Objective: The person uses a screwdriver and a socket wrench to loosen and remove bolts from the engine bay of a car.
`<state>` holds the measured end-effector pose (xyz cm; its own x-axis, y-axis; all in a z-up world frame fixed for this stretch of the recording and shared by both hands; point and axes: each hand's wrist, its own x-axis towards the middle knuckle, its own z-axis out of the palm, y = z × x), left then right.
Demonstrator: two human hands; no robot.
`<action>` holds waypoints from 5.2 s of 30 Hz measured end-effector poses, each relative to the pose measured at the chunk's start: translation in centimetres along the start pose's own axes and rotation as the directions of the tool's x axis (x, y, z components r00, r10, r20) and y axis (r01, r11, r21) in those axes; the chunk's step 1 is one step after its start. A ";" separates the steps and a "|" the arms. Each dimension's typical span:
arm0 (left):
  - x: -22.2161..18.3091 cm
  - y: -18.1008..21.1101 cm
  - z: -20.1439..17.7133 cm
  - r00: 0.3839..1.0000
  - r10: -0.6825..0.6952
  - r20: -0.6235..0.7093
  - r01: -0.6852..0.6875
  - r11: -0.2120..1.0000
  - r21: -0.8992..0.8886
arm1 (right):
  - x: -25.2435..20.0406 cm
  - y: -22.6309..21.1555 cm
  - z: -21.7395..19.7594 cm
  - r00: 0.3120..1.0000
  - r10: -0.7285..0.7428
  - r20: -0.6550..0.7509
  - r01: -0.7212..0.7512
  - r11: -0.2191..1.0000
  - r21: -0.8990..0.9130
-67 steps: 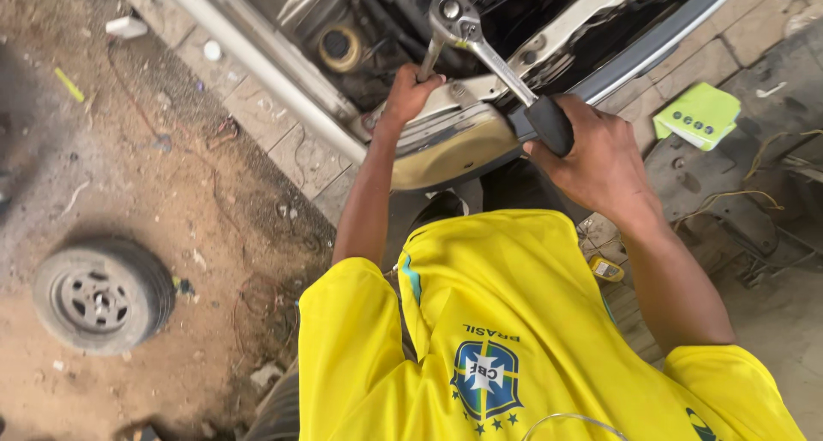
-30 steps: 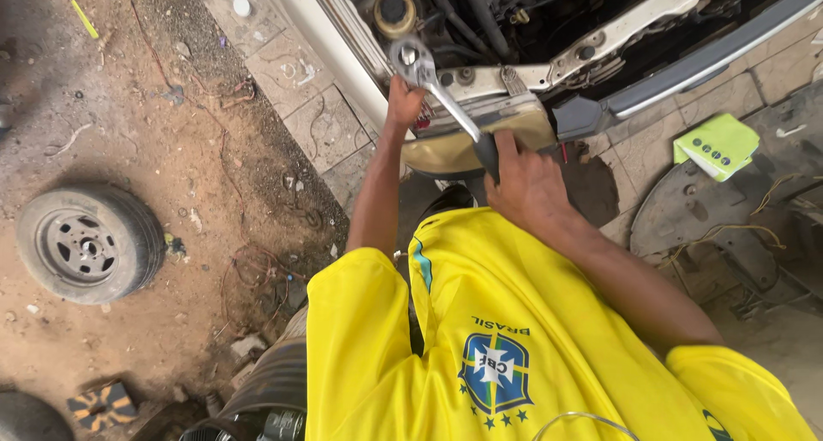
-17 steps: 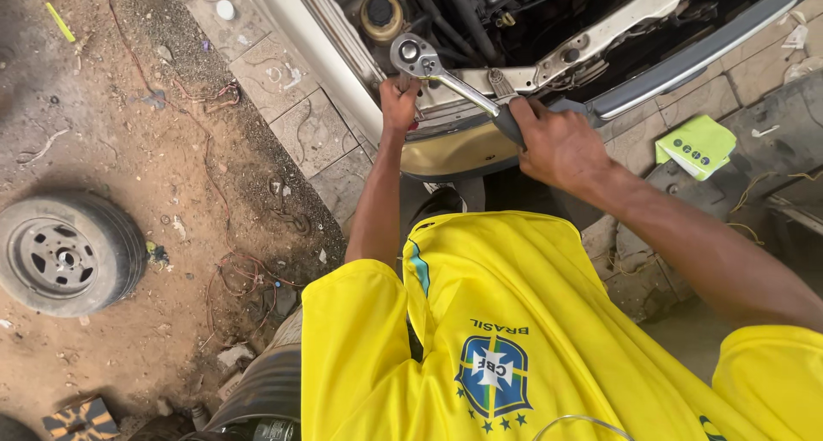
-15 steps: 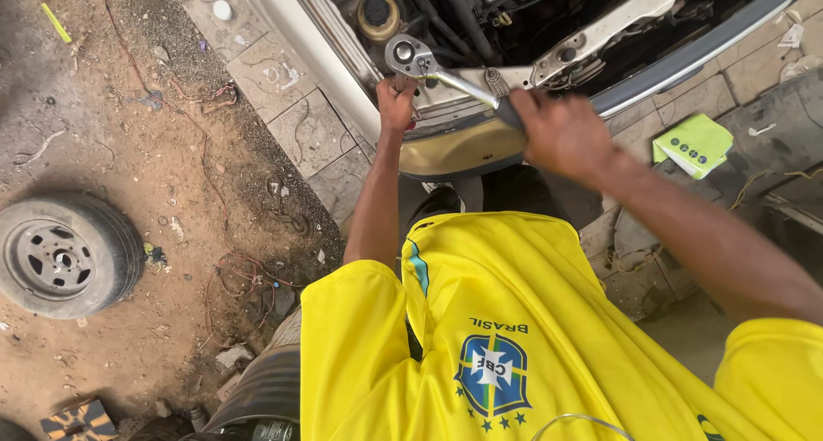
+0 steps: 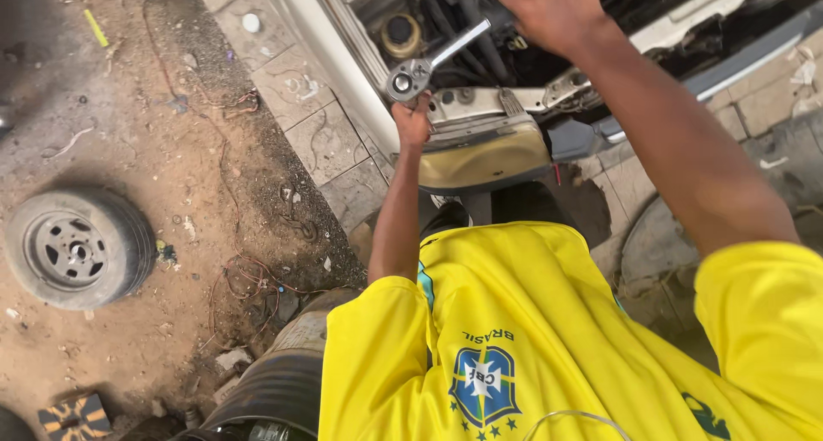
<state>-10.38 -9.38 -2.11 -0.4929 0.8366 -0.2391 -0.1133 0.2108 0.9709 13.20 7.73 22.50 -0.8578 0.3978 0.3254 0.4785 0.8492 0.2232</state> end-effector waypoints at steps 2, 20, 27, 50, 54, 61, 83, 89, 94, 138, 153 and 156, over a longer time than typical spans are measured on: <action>-0.3 0.2 0.3 0.999 0.001 -0.035 -0.005 0.994 -0.107 | -0.2 -1.6 -2.5 0.994 0.038 0.099 -0.039 0.999 0.013; 1.6 -3.8 -1.9 0.999 -0.030 0.039 0.021 0.977 0.210 | -4.7 -15.4 -13.9 0.750 0.297 0.591 -0.538 0.793 0.284; 0.5 -0.7 -1.4 0.909 0.373 0.185 -0.348 0.925 -0.155 | 0.5 -4.5 -6.1 0.985 0.146 -0.095 -0.148 0.989 -0.017; 0.9 -2.3 -1.8 0.962 0.263 0.072 -0.269 0.959 0.090 | -6.0 -18.3 -13.0 0.848 0.177 0.499 -0.415 0.808 0.419; 0.3 -1.6 -2.3 0.990 0.069 0.120 -0.059 0.994 -0.088 | -3.5 -12.9 -12.2 0.936 0.062 0.346 -0.146 0.964 0.222; 0.4 -0.4 -2.0 0.994 -0.072 0.086 0.059 0.989 0.137 | 6.1 -4.5 -6.4 0.996 0.048 -0.079 -0.037 0.991 0.131; 1.2 -1.9 -0.6 0.980 0.195 -0.045 -0.192 0.979 0.067 | -5.1 -14.0 -12.8 0.760 0.259 0.596 -0.538 0.766 0.353; 1.7 -0.4 -0.6 0.992 0.116 0.044 -0.115 0.993 -0.034 | -0.6 -5.9 -7.1 0.922 0.330 0.200 -0.358 0.926 0.123; 1.7 1.4 -0.6 0.994 0.091 0.060 -0.091 0.996 -0.007 | 1.9 -2.9 -1.9 0.945 0.328 0.014 -0.328 0.945 -0.011; 1.3 -0.5 -0.9 0.986 0.165 -0.014 -0.166 0.985 -0.049 | -2.9 -11.3 -11.0 0.846 0.428 0.316 -0.510 0.823 0.250; 0.8 -0.2 -1.3 0.953 0.248 0.174 -0.263 0.962 0.068 | -2.6 -5.8 -5.1 0.870 0.443 0.217 -0.469 0.880 0.081; 1.0 0.4 -0.7 0.985 0.105 0.134 -0.122 0.984 0.126 | 0.9 -2.6 -1.8 0.877 0.461 0.136 -0.471 0.880 0.056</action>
<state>-11.54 -8.78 -1.99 -0.3824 0.9141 -0.1347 0.0577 0.1691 0.9839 11.53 5.27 23.89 -0.5573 0.7876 0.2629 0.8149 0.5795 -0.0087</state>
